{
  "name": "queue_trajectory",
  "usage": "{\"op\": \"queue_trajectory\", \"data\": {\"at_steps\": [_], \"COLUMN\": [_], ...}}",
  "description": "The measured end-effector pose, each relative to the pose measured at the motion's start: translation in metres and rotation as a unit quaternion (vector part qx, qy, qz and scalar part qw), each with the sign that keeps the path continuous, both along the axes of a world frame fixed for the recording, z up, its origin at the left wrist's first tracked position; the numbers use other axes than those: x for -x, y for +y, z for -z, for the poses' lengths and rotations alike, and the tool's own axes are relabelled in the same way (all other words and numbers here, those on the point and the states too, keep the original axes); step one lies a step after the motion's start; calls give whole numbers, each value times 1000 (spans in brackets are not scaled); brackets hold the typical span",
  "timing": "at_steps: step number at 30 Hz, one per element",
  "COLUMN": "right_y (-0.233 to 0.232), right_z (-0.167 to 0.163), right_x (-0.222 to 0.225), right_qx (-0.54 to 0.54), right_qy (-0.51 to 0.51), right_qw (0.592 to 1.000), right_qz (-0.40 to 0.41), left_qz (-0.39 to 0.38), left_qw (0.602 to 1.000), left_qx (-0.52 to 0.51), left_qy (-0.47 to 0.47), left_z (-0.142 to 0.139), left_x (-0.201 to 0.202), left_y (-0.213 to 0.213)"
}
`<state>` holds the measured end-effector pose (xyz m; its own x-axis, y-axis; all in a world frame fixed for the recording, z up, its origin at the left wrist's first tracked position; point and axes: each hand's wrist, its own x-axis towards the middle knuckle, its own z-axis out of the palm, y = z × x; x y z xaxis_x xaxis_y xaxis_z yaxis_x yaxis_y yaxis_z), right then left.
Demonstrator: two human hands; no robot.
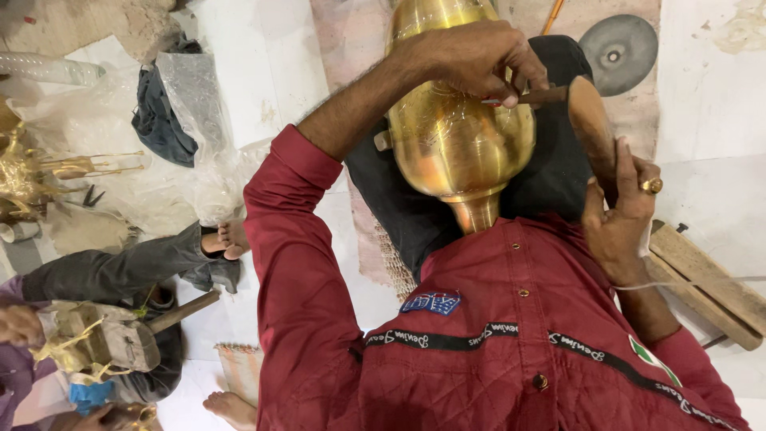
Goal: The person sits on the floor with a brass vase on their lap and engraves decorative patterns into its surface, holding a small chisel against the metal and striking it with a wooden mallet, repositioning the chisel repeatedly to work across the design.
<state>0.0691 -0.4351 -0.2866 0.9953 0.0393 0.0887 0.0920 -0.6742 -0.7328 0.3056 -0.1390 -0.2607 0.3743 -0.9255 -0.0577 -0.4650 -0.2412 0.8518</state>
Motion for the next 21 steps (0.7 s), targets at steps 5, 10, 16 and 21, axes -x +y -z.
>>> {"op": "queue_trajectory", "data": {"at_steps": [5, 10, 16, 21], "right_y": [3, 2, -10, -10], "right_z": [8, 12, 13, 11], "right_x": [0, 1, -3, -11], "right_qx": [-21, 25, 20, -11], "right_qy": [-17, -23, -26, -16], "right_qw": [1000, 999, 999, 1000], "right_qz": [13, 17, 8, 12], "left_qz": [-19, -13, -37, -57], "left_qw": [1000, 1000, 998, 998], "left_qx": [0, 19, 41, 28], "left_qy": [12, 6, -13, -17], "left_z": [0, 2, 8, 8], "left_x": [2, 1, 5, 9], "left_y": [-2, 3, 4, 6]}}
